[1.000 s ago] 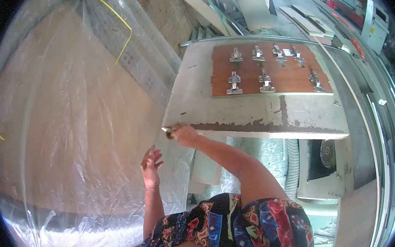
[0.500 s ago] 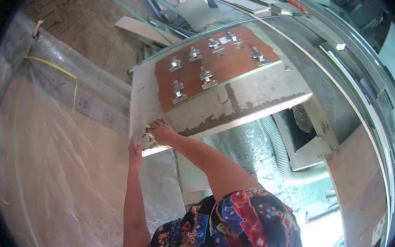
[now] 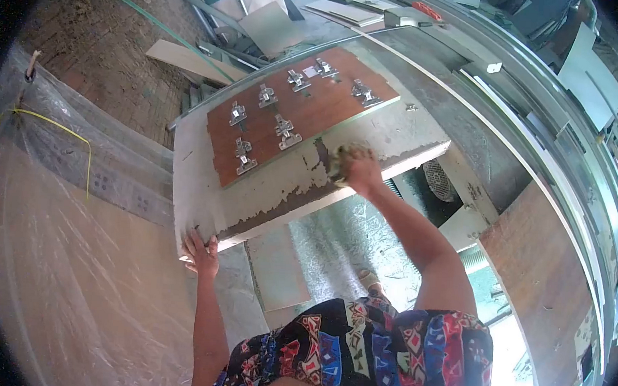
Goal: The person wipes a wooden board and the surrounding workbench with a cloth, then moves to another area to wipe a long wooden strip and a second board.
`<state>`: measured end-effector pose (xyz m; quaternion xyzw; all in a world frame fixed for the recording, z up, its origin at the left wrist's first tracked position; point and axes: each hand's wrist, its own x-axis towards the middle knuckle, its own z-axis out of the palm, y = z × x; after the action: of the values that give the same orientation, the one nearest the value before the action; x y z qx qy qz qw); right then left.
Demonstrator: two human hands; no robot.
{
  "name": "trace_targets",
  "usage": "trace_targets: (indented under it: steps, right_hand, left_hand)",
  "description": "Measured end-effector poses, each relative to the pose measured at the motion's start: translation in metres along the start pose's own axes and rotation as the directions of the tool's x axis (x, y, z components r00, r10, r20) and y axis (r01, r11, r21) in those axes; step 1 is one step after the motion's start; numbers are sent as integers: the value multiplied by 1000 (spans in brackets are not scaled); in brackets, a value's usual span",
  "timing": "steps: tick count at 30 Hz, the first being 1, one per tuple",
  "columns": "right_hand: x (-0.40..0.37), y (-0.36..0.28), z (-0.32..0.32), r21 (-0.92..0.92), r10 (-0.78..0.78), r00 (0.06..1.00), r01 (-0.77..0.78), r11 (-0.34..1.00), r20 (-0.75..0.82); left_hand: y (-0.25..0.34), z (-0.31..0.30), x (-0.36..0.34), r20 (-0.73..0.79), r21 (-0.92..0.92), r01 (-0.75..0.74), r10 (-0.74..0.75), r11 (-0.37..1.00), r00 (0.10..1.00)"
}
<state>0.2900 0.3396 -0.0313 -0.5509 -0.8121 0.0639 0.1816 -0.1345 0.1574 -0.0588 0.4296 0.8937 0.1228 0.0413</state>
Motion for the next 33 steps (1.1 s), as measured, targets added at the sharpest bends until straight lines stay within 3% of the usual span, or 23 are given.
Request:
trace_targets:
  steps: [5, 6, 10, 12, 13, 15, 16, 17, 18, 19, 20, 21, 22, 24, 27, 31, 33]
  right_hand:
    - [-11, 77, -8, -126, 233, 968, -243, 962, -87]
    - [-15, 93, -20, -6, 297, 954, -297, 955, -49]
    - [-35, 160, -30, -226, 229, 910, -318, 921, -346]
    - [-34, 173, -47, -171, 488, 818, -551, 817, -305]
    - [-30, 175, -48, -172, 486, 816, -552, 816, -312]
    - [-25, 177, -46, 14, 370, 726, -445, 895, -579]
    - [-17, 155, -53, 296, 471, 729, -368, 881, -496]
    - [-11, 131, -56, 157, 345, 790, -309, 938, -507]
    - [2, 122, -37, 129, 283, 853, -252, 959, -439]
    - [13, 105, -16, -54, 164, 905, -201, 978, -393]
    - [25, 87, 10, -115, 1, 869, -67, 991, -495]
    - [24, 49, 0, 19, -15, 899, 26, 999, -437]
    - [22, 21, -17, 138, -141, 920, 204, 969, -366]
    - [32, -3, 16, 35, -270, 949, 279, 960, -165]
    - [34, -12, 25, 86, -326, 922, 349, 933, -209]
    - [49, 27, 23, 65, -327, 920, 348, 935, -215]
    - [61, 56, 17, 1, -89, 991, 89, 996, -100]
  left_hand:
    - [3, -5, -2, 33, -25, 22, -21, 999, 999]
    - [4, -6, -3, 33, -29, 17, -16, 999, 999]
    - [0, -4, 0, 56, -4, 32, -32, 999, 998]
    - [0, -2, 1, 56, -2, 35, -35, 999, 998]
    - [0, -2, 1, 58, -8, 40, -40, 999, 998]
    - [4, -8, -1, 67, -3, 34, -34, 999, 997]
    - [3, -8, -2, 70, 3, 27, -27, 1000, 997]
    - [3, -7, -1, 61, -4, 32, -32, 999, 998]
    - [2, -6, 0, 53, -9, 35, -34, 999, 998]
    - [1, -3, 1, 40, 12, 37, -37, 999, 999]
    - [1, -2, 1, 43, 14, 22, -23, 1000, 999]
    - [0, -1, 1, 39, 21, 35, -36, 999, 999]
    - [0, 0, 2, 33, 27, 49, -50, 998, 998]
    - [2, 0, 3, 21, 48, 39, -41, 998, 999]
    - [4, -4, 1, 47, 55, 79, -82, 995, 996]
    - [-1, 2, 2, 31, 42, 78, -80, 996, 996]
    - [-3, 0, 2, 26, 39, 54, -55, 998, 998]
